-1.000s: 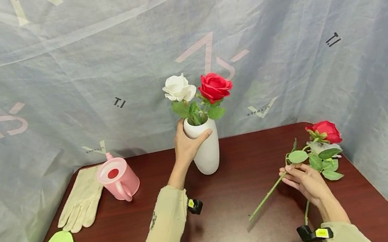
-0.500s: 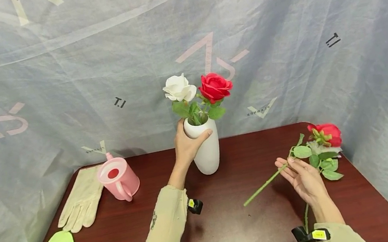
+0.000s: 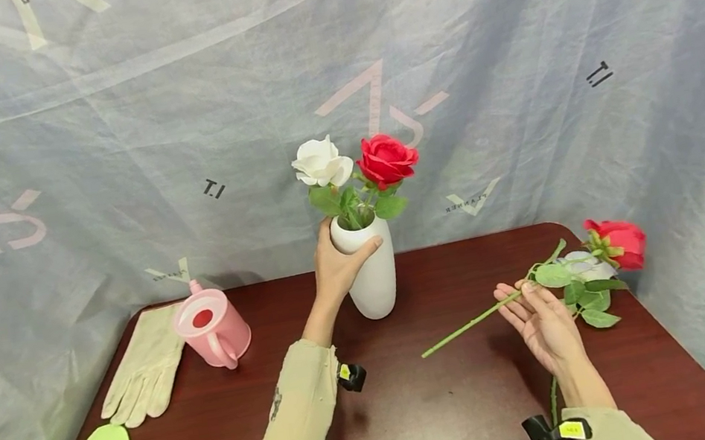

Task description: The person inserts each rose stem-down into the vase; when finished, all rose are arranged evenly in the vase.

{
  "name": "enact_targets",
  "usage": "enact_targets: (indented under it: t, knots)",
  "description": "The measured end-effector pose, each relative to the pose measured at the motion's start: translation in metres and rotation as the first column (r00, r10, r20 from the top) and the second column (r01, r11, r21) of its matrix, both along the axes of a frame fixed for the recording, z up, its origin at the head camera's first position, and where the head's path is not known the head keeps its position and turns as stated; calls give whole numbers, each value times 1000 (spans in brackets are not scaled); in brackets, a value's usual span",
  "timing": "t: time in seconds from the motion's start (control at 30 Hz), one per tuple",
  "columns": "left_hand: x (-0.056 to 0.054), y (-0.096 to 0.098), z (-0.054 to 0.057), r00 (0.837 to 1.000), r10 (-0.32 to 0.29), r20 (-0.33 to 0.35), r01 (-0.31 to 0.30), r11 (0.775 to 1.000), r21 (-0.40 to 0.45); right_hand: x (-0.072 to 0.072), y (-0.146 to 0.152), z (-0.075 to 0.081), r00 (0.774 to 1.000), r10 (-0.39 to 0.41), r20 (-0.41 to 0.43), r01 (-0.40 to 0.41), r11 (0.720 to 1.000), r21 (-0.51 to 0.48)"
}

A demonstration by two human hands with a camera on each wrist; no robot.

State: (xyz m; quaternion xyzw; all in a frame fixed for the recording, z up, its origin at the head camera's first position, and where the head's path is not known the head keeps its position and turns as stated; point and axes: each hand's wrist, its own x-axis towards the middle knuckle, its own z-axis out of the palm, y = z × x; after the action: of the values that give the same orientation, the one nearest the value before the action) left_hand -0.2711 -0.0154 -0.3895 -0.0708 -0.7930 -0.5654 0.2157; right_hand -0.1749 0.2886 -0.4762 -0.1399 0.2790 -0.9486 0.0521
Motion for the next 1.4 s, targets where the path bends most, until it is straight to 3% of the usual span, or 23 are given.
enact_targets:
  t: [0.2, 0.43, 0.73, 0.93, 1.13, 1.4]
  knots:
    - [0, -1, -1, 1000, 10, 4, -10, 1000, -4, 1, -5, 5, 995, -95, 6, 95, 996, -4]
    - [-1, 0, 0, 1000, -3, -2, 3, 1000, -7, -3, -10, 23, 978, -204, 46, 208, 970, -123]
    - [-2, -3, 2, 1000, 14, -19, -14, 1000, 1, -15, -41, 73, 938, -312, 151, 341, 904, -256]
    - [0, -1, -2, 1000, -8, -22, 8, 1000, -15, -26, -60, 107, 896, -359, 262, 430, 847, -313]
    - [0, 0, -1, 999, -10, -35, 10, 1000, -7, -40, -81, 130, 844, -438, 310, 521, 807, -279]
    - [1, 1, -2, 1000, 1, -30, -1, 1000, 1, -50, -105, 138, 803, -515, 300, 575, 801, -163]
